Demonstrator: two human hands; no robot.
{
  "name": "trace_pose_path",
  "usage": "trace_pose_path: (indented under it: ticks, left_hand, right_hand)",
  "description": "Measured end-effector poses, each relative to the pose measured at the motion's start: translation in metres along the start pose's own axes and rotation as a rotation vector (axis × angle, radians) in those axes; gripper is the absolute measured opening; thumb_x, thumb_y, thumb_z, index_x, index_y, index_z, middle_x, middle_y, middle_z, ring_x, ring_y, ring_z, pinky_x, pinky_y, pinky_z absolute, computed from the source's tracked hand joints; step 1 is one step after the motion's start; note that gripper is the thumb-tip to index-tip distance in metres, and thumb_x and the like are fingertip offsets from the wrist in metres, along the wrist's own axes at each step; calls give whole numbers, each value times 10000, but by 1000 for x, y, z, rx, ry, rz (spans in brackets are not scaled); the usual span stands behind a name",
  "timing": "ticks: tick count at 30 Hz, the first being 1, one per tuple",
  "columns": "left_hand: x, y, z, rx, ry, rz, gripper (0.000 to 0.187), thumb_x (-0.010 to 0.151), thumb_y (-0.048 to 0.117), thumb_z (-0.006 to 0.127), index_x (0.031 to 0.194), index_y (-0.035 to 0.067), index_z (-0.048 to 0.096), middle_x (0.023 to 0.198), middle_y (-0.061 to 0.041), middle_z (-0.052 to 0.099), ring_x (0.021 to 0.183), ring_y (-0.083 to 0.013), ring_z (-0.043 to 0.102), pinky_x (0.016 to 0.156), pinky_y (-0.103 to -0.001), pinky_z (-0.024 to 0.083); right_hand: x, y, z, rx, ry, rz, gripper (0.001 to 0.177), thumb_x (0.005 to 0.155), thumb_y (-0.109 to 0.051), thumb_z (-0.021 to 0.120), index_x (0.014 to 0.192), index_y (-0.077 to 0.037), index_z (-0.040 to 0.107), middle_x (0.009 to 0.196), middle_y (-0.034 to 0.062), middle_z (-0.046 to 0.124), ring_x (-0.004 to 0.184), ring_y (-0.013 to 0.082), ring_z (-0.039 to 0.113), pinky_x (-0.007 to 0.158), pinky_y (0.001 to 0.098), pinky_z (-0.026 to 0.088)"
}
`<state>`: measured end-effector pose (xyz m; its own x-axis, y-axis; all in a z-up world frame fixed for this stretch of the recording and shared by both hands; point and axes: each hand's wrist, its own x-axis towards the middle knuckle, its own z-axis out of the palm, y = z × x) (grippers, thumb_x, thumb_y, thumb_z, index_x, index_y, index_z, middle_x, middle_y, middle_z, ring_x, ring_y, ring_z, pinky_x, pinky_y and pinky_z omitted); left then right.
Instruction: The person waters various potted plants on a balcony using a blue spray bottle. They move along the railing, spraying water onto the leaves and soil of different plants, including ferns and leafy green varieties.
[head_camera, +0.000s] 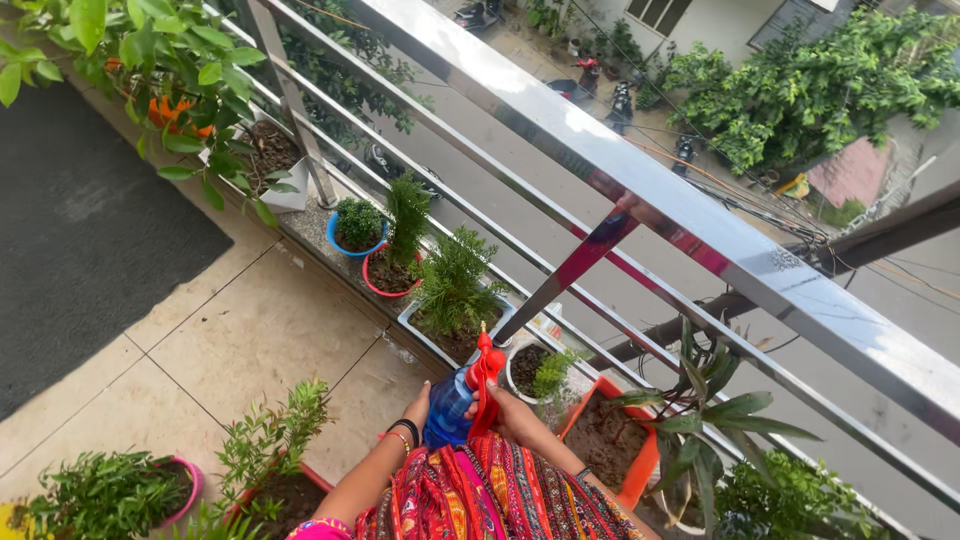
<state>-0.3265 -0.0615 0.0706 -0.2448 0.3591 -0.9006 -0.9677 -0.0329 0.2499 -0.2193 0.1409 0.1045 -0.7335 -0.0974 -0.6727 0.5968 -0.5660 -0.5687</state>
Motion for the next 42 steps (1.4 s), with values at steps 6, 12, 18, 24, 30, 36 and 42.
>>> trace_pose_path:
  ticks: [6,12,18,24,30,36,42]
  left_hand:
    - [-12,12,-41,-3,-141,-10,837,962,693,402,1362,-10,616,1236,-222,729,1074,-346,724,950,-489,582]
    - [-27,13,-82,31,-118,-94,985,913,826,216,1403,49,571,1286,-189,702,1137,-351,691,1000,-517,533]
    - [-39,8,-114,91,-270,-148,966,954,780,183,1398,33,603,1286,-223,701,1139,-357,692,1014,-501,539]
    - [-39,4,-112,82,-340,-185,842,1018,649,175,1384,32,615,1251,-213,724,1127,-353,704,1051,-489,521]
    - [-36,2,-90,96,-413,-125,830,1017,646,172,1379,49,621,1256,-196,724,1127,-340,702,1041,-474,527]
    - [-34,-10,-69,106,-465,-86,828,1024,621,139,1363,39,620,1210,-196,731,1081,-320,718,1014,-457,547]
    - [-34,-29,-56,143,-379,-103,817,1038,597,113,1370,51,621,1189,-184,744,1075,-308,718,1008,-446,551]
  right_hand:
    - [-2,30,54,-40,-51,-167,485,1054,-466,437,1197,-26,584,1015,96,705,1003,244,707,943,424,554]
    - [-11,67,99,-162,18,-186,524,1040,-498,434,1193,-22,591,1019,88,714,972,181,702,937,356,550]
    - [-12,90,122,-255,18,-179,576,1055,-539,444,1181,2,595,964,94,711,909,171,679,880,325,538]
    - [-17,86,111,-241,40,-133,579,1040,-545,416,1187,-17,601,994,95,721,939,171,697,906,328,550]
    - [-26,67,99,-183,26,-149,520,1066,-477,409,1184,-5,594,986,103,718,940,197,698,910,346,553]
    - [-45,55,87,-278,-29,-222,555,1073,-523,428,1181,-2,584,982,90,698,927,175,679,906,335,551]
    - [-50,60,58,-298,-53,-190,581,1041,-550,417,1183,-16,595,974,87,709,916,164,696,896,318,563]
